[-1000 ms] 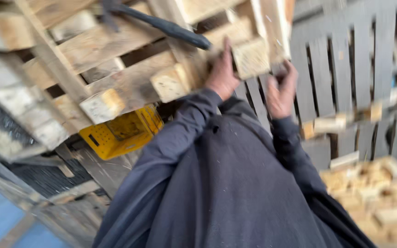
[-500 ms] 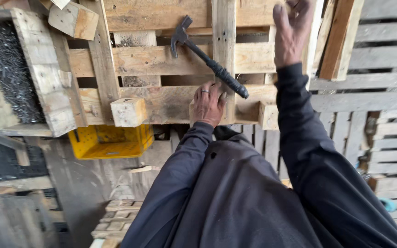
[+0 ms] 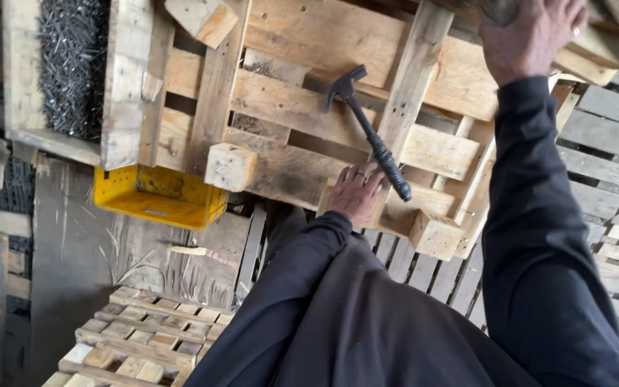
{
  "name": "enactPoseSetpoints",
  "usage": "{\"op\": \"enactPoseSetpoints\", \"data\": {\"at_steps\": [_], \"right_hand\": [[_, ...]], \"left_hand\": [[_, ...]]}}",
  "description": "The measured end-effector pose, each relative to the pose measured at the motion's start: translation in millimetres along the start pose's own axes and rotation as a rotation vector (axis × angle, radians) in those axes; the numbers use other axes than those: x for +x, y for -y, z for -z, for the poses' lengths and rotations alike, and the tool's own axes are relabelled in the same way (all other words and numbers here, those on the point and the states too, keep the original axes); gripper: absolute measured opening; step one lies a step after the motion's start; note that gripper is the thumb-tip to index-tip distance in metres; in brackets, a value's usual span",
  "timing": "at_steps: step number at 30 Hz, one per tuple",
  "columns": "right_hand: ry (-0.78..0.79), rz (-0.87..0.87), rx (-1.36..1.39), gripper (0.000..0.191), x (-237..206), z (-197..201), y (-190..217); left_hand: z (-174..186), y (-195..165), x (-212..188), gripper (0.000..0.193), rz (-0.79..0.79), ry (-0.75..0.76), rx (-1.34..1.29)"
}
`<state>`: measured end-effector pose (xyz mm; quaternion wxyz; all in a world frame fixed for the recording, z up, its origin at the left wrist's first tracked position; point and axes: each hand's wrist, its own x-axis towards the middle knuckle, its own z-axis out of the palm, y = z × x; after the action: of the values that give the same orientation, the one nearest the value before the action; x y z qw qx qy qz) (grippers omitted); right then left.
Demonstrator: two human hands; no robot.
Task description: The person dismantles wooden pallets, using a claw hammer to pry apart boards and pull nails from the planks. They collect the salvaged wood blocks into a yellow plastic crate and stack the separated boards aside.
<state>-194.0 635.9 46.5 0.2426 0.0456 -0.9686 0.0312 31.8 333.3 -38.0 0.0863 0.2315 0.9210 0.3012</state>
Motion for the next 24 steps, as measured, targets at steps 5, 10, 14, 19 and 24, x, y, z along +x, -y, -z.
{"op": "enactPoseSetpoints", "data": {"at_steps": [5,10,14,19,24], "right_hand": [[0.151,-0.379,0.445,0.069,-124.8,78.2,90.7],[0.32,-0.879,1.079,0.077,-280.5,167.4,218.8],[0.256,-0.663,0.968,0.065,-345.3,203.8,248.6],[0.473,-0.21,0.429,0.066,-377.0,219.6,207.4],[0.563,-0.122,0.26,0.068,-349.9,218.2,161.6]], "left_hand": [[-9.3,7.2,-6.7,0.041,-0.027,-0.06,-0.074],[-20.2,18.4,-16.8,0.044,-0.013,-0.255,-0.369],[20.3,63.2,-23.8,0.047,0.411,-0.421,-1.296],[94.8,132.4,-59.8,0.06,0.46,-0.58,-1.757],[81.2,120.4,-137.0,0.043,0.793,-0.333,-1.506]]}}
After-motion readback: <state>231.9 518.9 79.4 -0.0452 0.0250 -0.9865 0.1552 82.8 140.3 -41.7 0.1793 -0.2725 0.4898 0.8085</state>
